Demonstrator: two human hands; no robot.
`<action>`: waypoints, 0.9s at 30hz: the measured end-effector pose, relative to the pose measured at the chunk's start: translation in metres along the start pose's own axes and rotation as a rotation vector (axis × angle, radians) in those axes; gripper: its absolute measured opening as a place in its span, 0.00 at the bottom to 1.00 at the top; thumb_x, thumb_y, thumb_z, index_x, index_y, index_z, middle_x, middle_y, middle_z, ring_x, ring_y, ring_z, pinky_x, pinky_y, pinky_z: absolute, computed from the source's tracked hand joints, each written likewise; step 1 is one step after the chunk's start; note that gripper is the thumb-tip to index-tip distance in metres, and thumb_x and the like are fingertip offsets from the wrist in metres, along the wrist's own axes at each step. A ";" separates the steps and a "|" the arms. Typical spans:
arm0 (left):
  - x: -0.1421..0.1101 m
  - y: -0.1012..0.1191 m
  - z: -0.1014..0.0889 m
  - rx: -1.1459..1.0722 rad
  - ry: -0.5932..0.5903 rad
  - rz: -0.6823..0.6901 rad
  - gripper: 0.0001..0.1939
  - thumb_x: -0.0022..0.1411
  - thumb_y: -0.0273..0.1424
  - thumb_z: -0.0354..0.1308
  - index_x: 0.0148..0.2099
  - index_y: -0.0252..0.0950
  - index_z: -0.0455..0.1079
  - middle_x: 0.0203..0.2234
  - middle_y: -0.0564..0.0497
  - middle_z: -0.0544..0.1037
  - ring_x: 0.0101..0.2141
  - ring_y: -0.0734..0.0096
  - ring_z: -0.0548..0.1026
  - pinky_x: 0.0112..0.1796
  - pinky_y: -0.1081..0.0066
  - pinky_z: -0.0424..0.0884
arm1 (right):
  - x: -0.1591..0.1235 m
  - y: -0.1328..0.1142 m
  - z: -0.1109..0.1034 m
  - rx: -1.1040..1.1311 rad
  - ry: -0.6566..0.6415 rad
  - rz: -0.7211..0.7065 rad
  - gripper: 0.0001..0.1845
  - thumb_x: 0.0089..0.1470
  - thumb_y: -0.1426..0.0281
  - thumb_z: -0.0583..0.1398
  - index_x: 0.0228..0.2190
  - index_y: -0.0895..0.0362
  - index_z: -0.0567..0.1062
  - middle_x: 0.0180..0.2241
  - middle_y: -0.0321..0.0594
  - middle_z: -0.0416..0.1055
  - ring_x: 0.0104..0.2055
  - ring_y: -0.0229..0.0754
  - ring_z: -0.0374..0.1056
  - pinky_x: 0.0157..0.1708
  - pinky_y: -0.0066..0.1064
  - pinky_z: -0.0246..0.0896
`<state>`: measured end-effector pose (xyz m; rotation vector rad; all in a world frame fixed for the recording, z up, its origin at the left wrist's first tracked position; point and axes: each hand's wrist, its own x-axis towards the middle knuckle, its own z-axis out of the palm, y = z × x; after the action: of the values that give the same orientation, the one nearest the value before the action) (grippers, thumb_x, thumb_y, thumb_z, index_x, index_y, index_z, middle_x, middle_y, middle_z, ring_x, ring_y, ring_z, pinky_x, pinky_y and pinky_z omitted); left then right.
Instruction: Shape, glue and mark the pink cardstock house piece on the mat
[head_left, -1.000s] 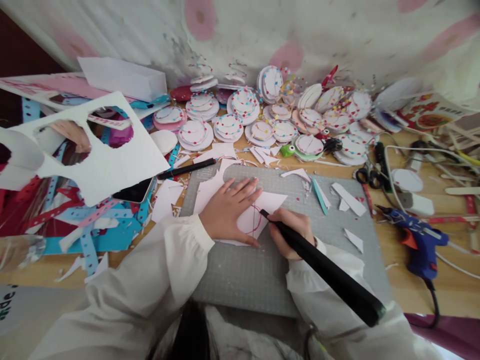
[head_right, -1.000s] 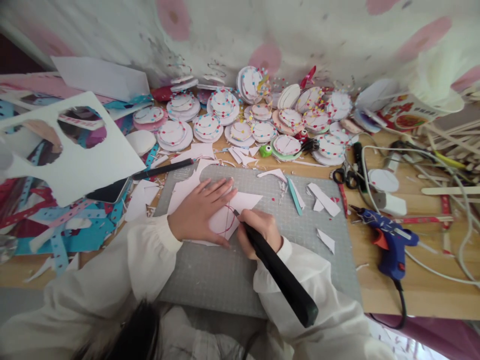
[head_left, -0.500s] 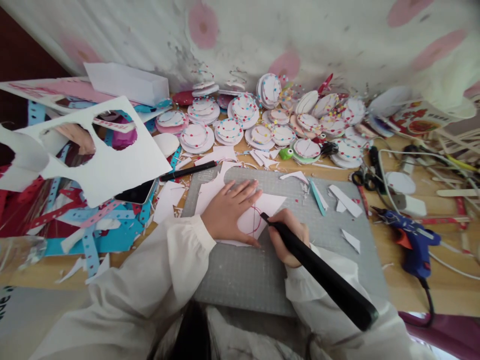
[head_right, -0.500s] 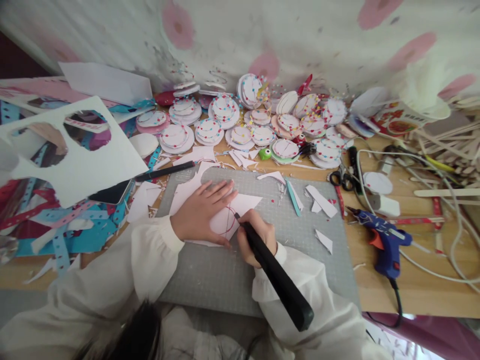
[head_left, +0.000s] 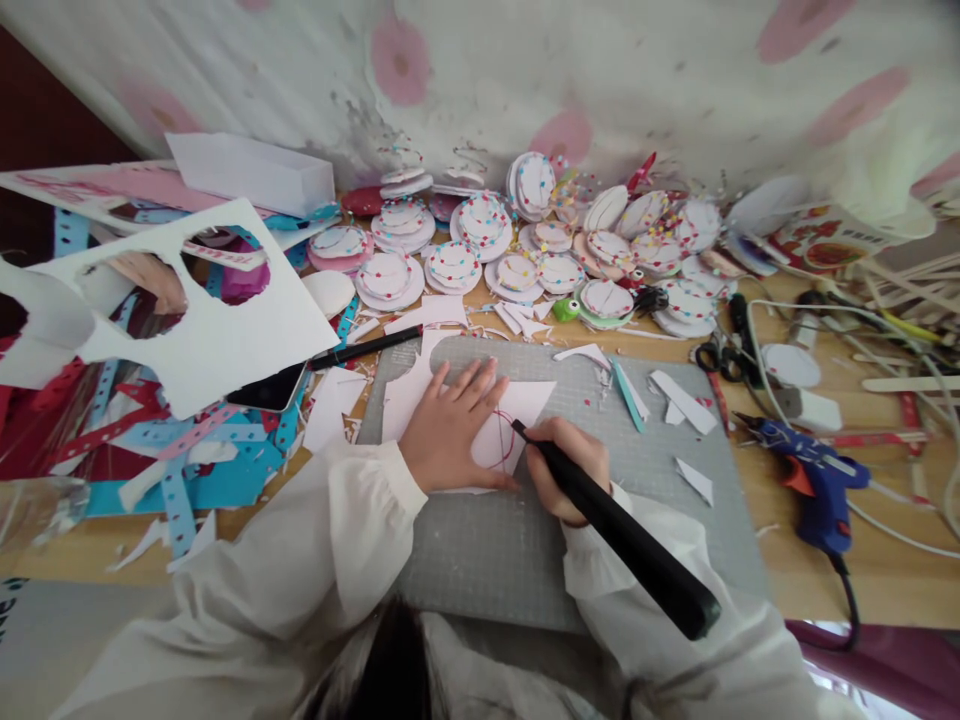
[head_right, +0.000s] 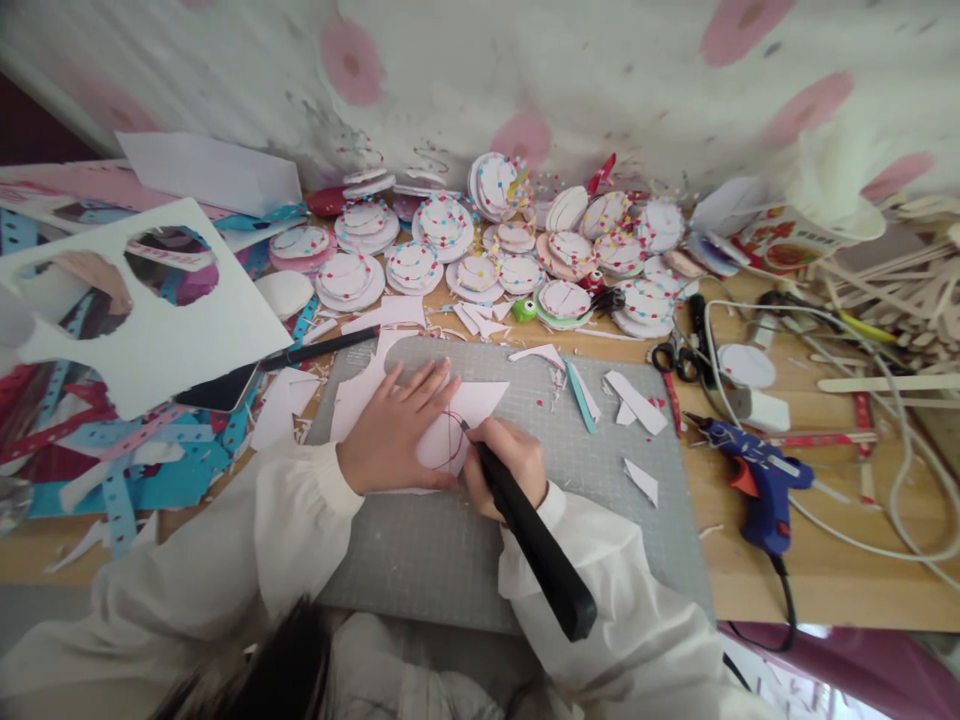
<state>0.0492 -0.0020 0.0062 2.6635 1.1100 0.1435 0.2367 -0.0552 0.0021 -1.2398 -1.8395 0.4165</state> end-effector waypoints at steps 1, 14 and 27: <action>0.000 0.000 0.000 0.000 -0.002 0.002 0.63 0.44 0.70 0.47 0.70 0.29 0.45 0.68 0.36 0.43 0.67 0.46 0.45 0.62 0.44 0.33 | 0.000 0.001 0.000 0.004 -0.003 0.003 0.05 0.47 0.75 0.56 0.29 0.53 0.68 0.21 0.32 0.67 0.20 0.36 0.64 0.21 0.26 0.59; -0.001 0.002 0.000 0.026 -0.007 -0.007 0.65 0.41 0.69 0.50 0.70 0.29 0.44 0.69 0.35 0.42 0.67 0.44 0.43 0.61 0.42 0.28 | -0.002 -0.002 -0.002 0.049 -0.010 0.041 0.05 0.47 0.75 0.56 0.29 0.53 0.67 0.16 0.27 0.61 0.13 0.31 0.56 0.15 0.23 0.53; -0.001 0.002 -0.001 -0.007 0.003 -0.015 0.62 0.44 0.66 0.51 0.69 0.29 0.46 0.68 0.36 0.43 0.66 0.44 0.45 0.62 0.43 0.31 | -0.014 -0.020 0.006 0.025 0.027 0.188 0.08 0.47 0.76 0.56 0.29 0.51 0.63 0.14 0.27 0.60 0.12 0.34 0.59 0.15 0.24 0.55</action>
<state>0.0497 -0.0038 0.0077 2.6495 1.1283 0.1486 0.2225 -0.0757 0.0053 -1.3993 -1.6963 0.5217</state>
